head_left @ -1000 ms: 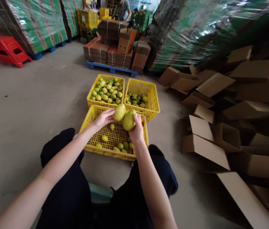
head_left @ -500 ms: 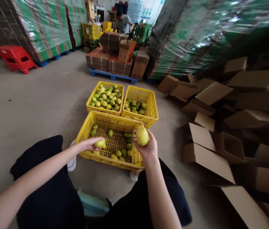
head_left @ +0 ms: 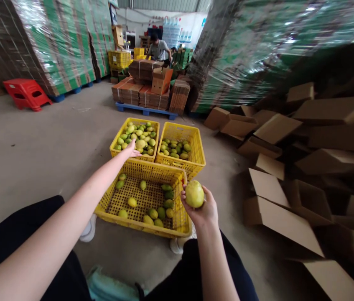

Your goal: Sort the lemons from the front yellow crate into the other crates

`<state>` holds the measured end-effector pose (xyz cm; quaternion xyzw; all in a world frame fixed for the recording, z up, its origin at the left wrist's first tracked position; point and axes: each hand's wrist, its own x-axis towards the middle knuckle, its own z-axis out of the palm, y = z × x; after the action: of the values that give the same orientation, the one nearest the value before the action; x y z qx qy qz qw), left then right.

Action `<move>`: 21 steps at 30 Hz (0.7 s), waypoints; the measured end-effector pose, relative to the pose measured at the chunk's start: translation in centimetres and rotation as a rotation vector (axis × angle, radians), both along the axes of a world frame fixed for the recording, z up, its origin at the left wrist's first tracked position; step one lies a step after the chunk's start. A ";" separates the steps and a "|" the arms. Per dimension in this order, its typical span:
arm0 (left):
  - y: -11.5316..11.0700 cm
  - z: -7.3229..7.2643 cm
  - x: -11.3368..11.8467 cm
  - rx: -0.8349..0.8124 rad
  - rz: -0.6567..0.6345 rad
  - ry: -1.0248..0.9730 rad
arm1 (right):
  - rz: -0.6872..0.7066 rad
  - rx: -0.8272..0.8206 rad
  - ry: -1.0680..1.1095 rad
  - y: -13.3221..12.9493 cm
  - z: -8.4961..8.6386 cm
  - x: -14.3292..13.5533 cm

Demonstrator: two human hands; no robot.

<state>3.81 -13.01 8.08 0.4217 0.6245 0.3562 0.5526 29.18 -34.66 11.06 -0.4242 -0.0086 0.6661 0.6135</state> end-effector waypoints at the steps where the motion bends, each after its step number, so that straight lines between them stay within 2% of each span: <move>1: 1.0 0.4 -0.1 0.002 0.025 0.046 | -0.022 -0.028 0.010 0.0 0.5 -0.2; 3: 1.0 0.0 -0.7 0.014 0.054 0.152 | -0.053 -0.072 0.020 0.1 1.2 -0.6; 5: -1.5 -1.7 -2.0 0.024 0.060 0.290 | -0.051 -0.081 0.015 0.0 1.4 -0.8; 10: -12.4 -9.2 -7.1 -0.015 -0.028 0.703 | 0.065 -0.028 -0.002 -0.6 0.5 -1.4; 13: -17.1 -12.5 -9.8 -0.037 -0.237 0.797 | 0.169 -0.038 -0.050 -1.2 -0.4 -2.5; 15: -18.6 -13.7 -11.1 -0.040 -0.414 0.791 | 0.291 -0.055 -0.104 -2.0 -1.4 -3.5; 17: -19.0 -14.4 -12.0 -0.013 -0.540 0.773 | 0.456 -0.111 -0.167 -3.3 -2.9 -4.6; 19: -18.9 -14.6 -12.4 0.039 -0.592 0.761 | 0.625 -0.214 -0.247 -4.5 -4.5 -5.6; 20: -18.9 -14.6 -12.4 0.066 -0.599 0.757 | 0.672 -0.240 -0.313 -5.0 -5.3 -6.1; 21: -18.9 -14.6 -12.4 0.092 -0.604 0.747 | 0.662 -0.230 -0.381 -5.1 -5.8 -6.4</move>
<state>-8.59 -31.87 -6.48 0.7073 0.6134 0.0314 0.3501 22.79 -39.77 5.27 -0.5804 -0.1840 0.7338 0.3014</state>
